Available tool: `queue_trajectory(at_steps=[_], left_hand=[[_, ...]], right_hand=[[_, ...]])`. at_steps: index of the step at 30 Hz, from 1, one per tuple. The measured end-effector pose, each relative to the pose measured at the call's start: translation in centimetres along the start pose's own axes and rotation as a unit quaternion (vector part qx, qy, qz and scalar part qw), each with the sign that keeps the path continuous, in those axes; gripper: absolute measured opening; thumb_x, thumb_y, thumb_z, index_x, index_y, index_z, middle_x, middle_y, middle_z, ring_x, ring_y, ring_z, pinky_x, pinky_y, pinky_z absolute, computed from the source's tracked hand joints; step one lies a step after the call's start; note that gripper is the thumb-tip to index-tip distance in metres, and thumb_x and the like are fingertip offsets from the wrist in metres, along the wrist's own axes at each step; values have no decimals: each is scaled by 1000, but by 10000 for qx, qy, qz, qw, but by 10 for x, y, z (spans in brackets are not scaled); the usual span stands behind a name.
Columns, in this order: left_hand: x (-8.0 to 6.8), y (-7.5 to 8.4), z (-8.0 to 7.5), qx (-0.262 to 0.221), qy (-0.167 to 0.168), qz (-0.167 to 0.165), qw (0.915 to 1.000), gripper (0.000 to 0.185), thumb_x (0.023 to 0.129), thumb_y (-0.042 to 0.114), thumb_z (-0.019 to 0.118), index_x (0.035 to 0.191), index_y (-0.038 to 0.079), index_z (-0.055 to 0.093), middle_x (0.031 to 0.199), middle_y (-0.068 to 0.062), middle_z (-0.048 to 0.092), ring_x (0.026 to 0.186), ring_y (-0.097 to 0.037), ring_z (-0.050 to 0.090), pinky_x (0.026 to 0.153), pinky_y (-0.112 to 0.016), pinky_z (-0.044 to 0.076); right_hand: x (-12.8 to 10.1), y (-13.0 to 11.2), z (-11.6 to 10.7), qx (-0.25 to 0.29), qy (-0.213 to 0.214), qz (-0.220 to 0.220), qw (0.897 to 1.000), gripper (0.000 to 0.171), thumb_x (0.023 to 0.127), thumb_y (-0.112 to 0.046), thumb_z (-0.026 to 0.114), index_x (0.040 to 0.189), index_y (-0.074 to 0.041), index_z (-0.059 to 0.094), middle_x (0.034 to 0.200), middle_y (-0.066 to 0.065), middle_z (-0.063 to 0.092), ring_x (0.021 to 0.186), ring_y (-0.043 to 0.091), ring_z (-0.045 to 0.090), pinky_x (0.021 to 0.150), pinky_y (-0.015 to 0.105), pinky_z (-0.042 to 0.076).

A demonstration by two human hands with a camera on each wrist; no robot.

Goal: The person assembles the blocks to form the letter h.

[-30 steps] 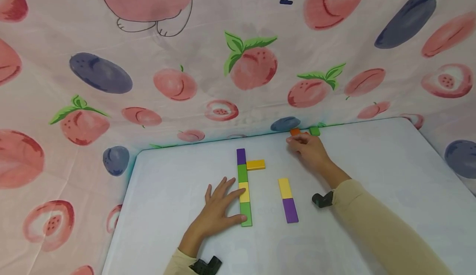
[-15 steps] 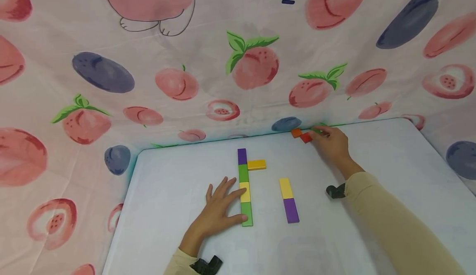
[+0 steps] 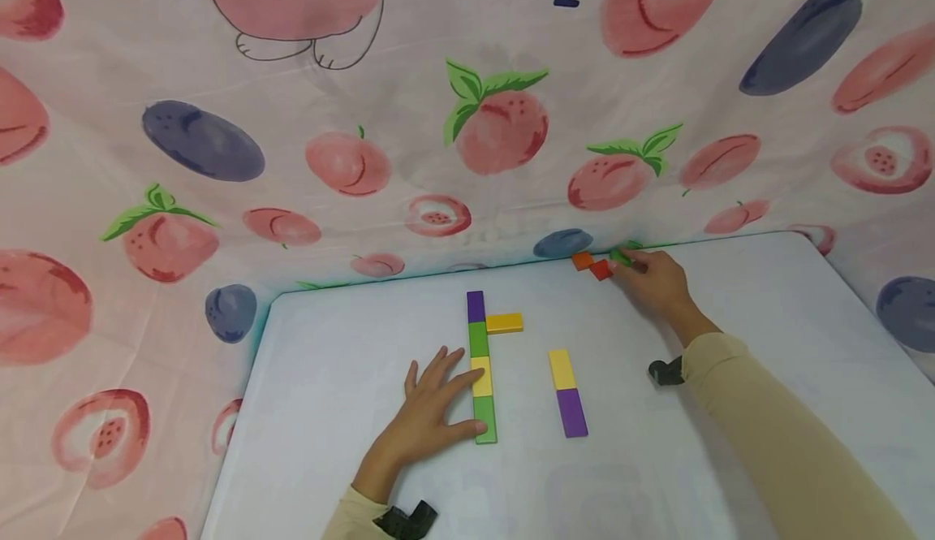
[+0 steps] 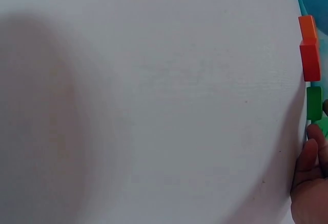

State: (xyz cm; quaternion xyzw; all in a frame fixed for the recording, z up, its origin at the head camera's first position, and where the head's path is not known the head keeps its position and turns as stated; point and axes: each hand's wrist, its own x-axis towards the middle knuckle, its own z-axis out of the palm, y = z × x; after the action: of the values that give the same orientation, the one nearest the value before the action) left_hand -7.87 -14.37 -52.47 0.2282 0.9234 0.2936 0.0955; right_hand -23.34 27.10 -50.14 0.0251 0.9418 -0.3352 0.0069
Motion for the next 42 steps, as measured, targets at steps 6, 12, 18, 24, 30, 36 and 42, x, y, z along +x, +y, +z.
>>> queue_trajectory(at_steps=[6, 12, 18, 24, 30, 36, 42], left_hand=[[0, 1, 0, -21, -22, -27, 10000, 75, 86, 62, 72, 152, 35, 49, 171, -1, 23, 161, -28, 6, 121, -68, -7], [-1, 1, -1, -37, 51, 57, 10000, 74, 86, 62, 72, 151, 34, 50, 170, -3, 25, 160, -31, 9, 120, -71, -5], [-1, 1, -1, -13, 27, 33, 10000, 75, 86, 62, 72, 152, 35, 49, 170, -2, 24, 161, -30, 8, 120, -69, -6], [-1, 1, 0, -36, 99, 82, 9999, 74, 86, 63, 72, 151, 34, 50, 169, -4, 26, 160, -31, 10, 119, -71, -5], [0, 0, 0, -8, 37, 14, 10000, 75, 85, 63, 72, 151, 35, 50, 170, -2, 25, 161, -30, 8, 120, -70, -6], [0, 0, -1, 21, -54, -38, 10000, 75, 86, 64, 71, 152, 35, 49, 171, 0, 23, 161, -27, 6, 121, -68, -7], [1, 0, -1, 8, -66, -55, 10000, 76, 86, 64, 71, 152, 35, 49, 171, 0, 23, 161, -27, 6, 121, -68, -7]], right_hand=[[0, 6, 0, 98, 17, 161, 9998, 51, 102, -43, 59, 138, -8, 64, 138, 24, 58, 126, 42, 52, 107, 61, 42], [-2, 13, -4, 299, 19, 119, 9995, 46, 103, -35, 60, 140, -9, 62, 136, 24, 61, 125, 42, 54, 106, 60, 43], [-1, 13, -9, 207, -347, 63, 9992, 50, 104, -25, 58, 151, -10, 50, 139, 28, 56, 128, 45, 51, 110, 62, 40], [2, 17, -8, 251, -409, 114, 9988, 44, 101, -23, 62, 141, -6, 57, 133, 25, 58, 123, 43, 51, 107, 60, 41], [2, 21, -8, 509, -368, 146, 9979, 42, 98, -23, 67, 134, -5, 58, 128, 21, 59, 121, 39, 51, 104, 55, 42], [-1, 18, -12, 770, -496, 282, 9954, 46, 96, -25, 70, 135, -5, 56, 134, 21, 57, 127, 40, 48, 109, 57, 40], [-1, 19, -14, 863, -609, 357, 9938, 48, 96, -27, 71, 136, -6, 56, 136, 22, 56, 130, 41, 47, 111, 58, 39]])
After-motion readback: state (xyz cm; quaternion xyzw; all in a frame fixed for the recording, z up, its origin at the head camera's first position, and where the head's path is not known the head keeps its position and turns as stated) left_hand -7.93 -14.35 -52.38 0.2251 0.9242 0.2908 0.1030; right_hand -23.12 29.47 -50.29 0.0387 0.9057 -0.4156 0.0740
